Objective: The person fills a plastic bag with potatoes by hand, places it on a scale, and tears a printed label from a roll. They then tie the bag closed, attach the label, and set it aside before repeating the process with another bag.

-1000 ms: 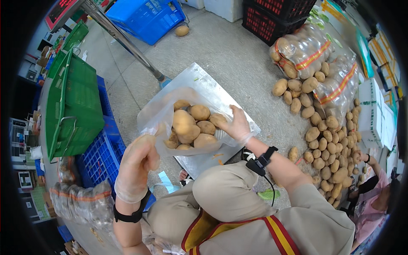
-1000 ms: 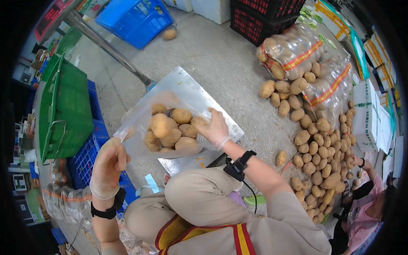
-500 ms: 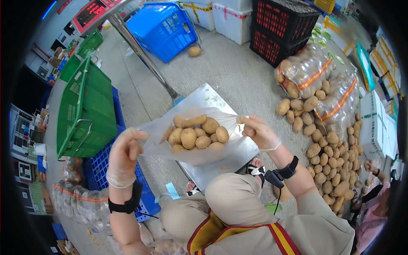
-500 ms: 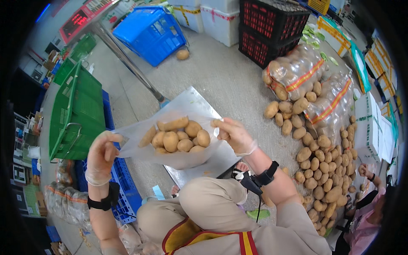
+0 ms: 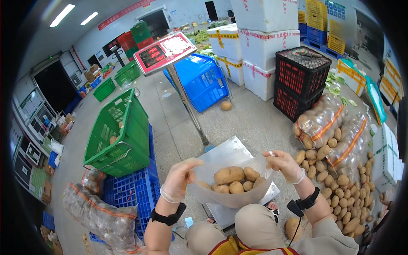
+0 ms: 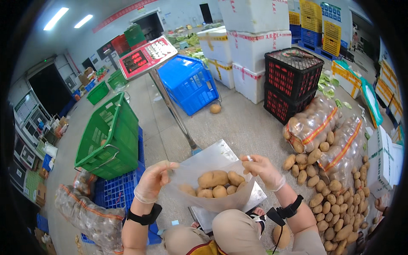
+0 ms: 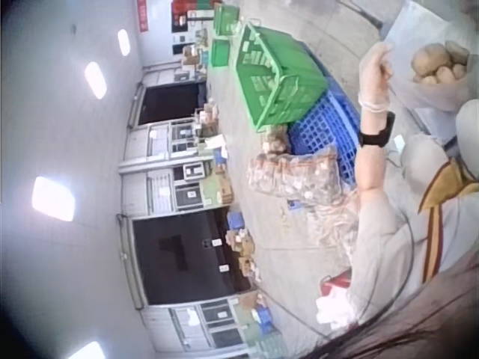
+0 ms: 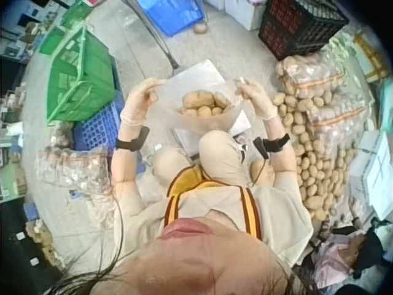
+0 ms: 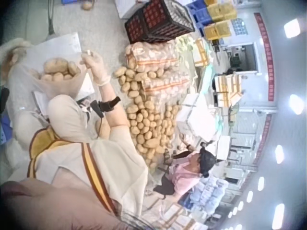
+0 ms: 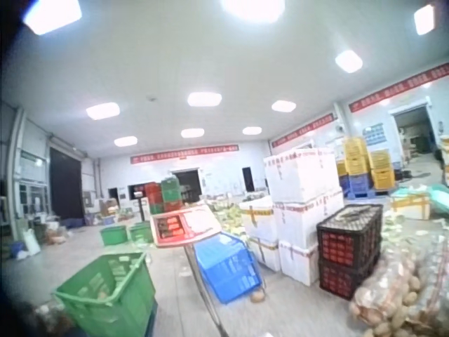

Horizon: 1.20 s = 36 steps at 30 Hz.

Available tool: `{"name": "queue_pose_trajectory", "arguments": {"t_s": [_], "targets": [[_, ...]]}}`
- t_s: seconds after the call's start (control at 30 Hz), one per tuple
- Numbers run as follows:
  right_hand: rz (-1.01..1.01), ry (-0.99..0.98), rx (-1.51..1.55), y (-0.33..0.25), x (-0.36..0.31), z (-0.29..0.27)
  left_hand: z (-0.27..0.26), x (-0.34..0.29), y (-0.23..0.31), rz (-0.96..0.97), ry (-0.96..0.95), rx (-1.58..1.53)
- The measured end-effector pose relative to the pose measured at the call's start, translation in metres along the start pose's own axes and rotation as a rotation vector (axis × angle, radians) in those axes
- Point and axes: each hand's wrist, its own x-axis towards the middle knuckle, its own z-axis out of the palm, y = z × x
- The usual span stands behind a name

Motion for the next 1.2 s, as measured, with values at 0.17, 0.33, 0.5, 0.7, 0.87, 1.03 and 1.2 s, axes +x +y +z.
{"name": "queue_pose_trajectory", "arguments": {"t_s": [0.17, 0.33, 0.5, 0.7, 0.87, 1.03, 1.2], "targets": [[-0.073, 0.002, 0.012, -0.025, 0.01, 0.024, 0.014, 0.001, 0.017, 0.126, -0.001, 0.01], [-0.064, -0.042, 0.006, 0.016, 0.032, 0.02, -0.002, 0.011, -0.043, -0.047, 0.046, 0.049], [0.114, -0.135, -0.18, 0.029, 0.038, 0.022, -0.022, 0.028, -0.088, -0.151, -0.039, 0.117], [0.053, 0.018, -0.249, 0.065, 0.051, 0.002, -0.021, 0.035, -0.097, -0.147, -0.028, 0.051], [0.039, 0.094, -0.343, 0.084, 0.051, -0.013, -0.03, 0.039, -0.124, -0.187, 0.002, 0.149], [0.165, 0.294, -0.713, 0.103, 0.051, -0.033, -0.061, 0.03, -0.151, -0.104, 0.008, 0.155], [-0.003, 0.35, -0.736, 0.143, 0.063, -0.07, -0.1, -0.002, -0.161, -0.004, 0.24, 0.119]]}}
